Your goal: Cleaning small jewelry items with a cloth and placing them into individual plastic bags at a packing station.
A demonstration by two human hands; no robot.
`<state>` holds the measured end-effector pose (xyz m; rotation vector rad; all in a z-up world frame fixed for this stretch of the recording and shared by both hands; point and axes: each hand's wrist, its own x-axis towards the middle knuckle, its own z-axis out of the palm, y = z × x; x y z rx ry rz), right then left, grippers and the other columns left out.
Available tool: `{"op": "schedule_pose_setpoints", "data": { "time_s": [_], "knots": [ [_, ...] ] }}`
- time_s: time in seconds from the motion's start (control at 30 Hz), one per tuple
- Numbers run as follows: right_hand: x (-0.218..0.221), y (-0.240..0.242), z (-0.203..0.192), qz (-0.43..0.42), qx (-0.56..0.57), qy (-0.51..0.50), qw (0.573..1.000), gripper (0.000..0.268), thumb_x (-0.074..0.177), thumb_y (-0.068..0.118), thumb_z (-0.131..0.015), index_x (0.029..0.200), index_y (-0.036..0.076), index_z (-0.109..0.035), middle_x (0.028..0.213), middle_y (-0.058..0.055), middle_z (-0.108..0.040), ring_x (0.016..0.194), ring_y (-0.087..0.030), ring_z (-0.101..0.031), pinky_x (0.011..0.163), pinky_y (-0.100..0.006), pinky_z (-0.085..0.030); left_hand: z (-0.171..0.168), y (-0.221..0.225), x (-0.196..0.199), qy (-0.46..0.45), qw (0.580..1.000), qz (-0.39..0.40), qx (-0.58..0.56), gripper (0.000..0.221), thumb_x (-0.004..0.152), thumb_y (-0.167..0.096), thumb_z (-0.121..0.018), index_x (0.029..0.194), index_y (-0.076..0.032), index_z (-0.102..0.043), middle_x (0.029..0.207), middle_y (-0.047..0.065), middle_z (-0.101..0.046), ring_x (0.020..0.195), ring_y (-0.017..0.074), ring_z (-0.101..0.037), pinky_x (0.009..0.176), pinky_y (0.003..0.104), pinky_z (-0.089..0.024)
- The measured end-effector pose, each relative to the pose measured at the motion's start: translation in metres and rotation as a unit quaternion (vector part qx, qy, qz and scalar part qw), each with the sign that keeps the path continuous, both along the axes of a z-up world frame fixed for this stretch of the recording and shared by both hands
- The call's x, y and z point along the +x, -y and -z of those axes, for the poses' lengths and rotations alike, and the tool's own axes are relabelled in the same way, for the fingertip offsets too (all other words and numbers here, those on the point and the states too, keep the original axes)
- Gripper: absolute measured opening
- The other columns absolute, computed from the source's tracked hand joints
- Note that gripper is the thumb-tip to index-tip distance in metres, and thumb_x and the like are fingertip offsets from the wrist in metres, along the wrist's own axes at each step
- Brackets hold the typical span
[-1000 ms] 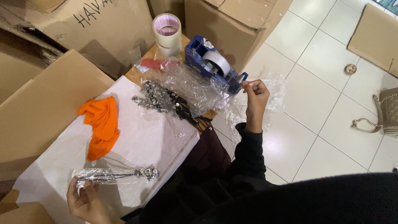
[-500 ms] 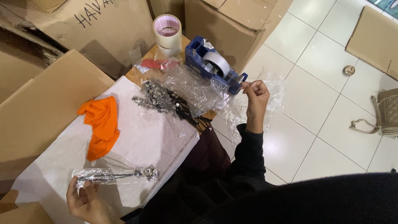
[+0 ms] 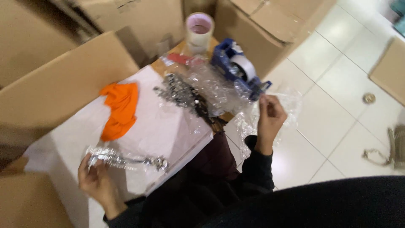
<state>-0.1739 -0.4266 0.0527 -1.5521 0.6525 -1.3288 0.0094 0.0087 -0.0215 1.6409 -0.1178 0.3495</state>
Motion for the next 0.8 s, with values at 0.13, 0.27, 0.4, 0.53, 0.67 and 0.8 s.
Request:
{"op": "schedule_pose_setpoints", "data": {
  "time_s": [0.13,0.27,0.4,0.53,0.67,0.8],
  "knots": [
    [0.033,-0.051,-0.005,-0.138,-0.065,-0.032,0.988,0.013,0.102,0.006,-0.064,0.09,0.008,-0.063,0.094,-0.007,-0.066,0.097,-0.02,-0.064,0.093,-0.029,-0.047,-0.015,0.01,-0.005,-0.068,0.996,-0.059,-0.021,0.03,0.103,0.001,-0.06,0.132,-0.008,-0.063,0.11,0.011,-0.07,0.092,0.0121,-0.064,0.08,0.023,-0.054],
    [0.071,-0.097,0.006,-0.244,-0.051,0.024,0.968,0.014,0.087,-0.001,-0.079,0.097,-0.007,-0.072,0.087,-0.017,-0.07,0.083,-0.025,-0.065,0.081,-0.035,-0.051,-0.019,0.012,-0.006,-0.011,0.999,-0.035,-0.024,0.047,0.092,0.018,-0.054,0.133,-0.004,-0.061,0.115,0.008,-0.053,0.094,0.0172,-0.058,0.081,0.031,-0.059],
    [0.095,-0.15,-0.032,-0.342,-0.128,0.005,0.931,0.015,0.083,-0.005,-0.081,0.097,-0.005,-0.076,0.077,-0.012,-0.07,0.068,-0.023,-0.064,0.074,-0.036,-0.052,-0.024,0.017,-0.006,-0.027,0.997,-0.047,-0.049,0.048,0.089,0.016,-0.05,0.132,-0.003,-0.06,0.111,0.009,-0.056,0.09,0.0172,-0.061,0.078,0.026,-0.058],
    [0.11,-0.189,-0.043,-0.423,-0.178,-0.021,0.888,0.014,0.084,-0.002,-0.08,0.096,0.002,-0.074,0.074,-0.008,-0.068,0.067,-0.023,-0.064,0.08,-0.038,-0.049,-0.013,0.016,-0.004,-0.025,0.996,-0.04,-0.078,0.051,0.088,0.018,-0.054,0.133,-0.006,-0.061,0.105,0.004,-0.059,0.087,0.0122,-0.062,0.077,0.023,-0.058],
    [0.135,-0.221,-0.024,-0.515,-0.111,-0.06,0.848,0.027,0.085,-0.004,-0.077,0.111,-0.001,-0.069,0.078,-0.008,-0.068,0.071,-0.019,-0.058,0.08,-0.039,-0.049,-0.008,0.019,0.003,-0.024,0.995,-0.031,-0.095,0.048,0.088,0.013,-0.059,0.131,-0.009,-0.063,0.099,0.004,-0.068,0.084,0.0107,-0.063,0.077,0.023,-0.058],
    [0.153,-0.242,0.0,-0.598,-0.007,-0.081,0.797,0.018,0.094,-0.005,-0.067,0.109,0.002,-0.06,0.087,-0.006,-0.065,0.081,-0.016,-0.056,0.08,-0.034,-0.048,-0.021,0.021,-0.007,-0.041,0.994,0.021,-0.103,0.052,0.089,0.014,-0.061,0.134,-0.013,-0.063,0.094,0.005,-0.071,0.081,0.0122,-0.069,0.072,0.027,-0.063]
  ]
}}
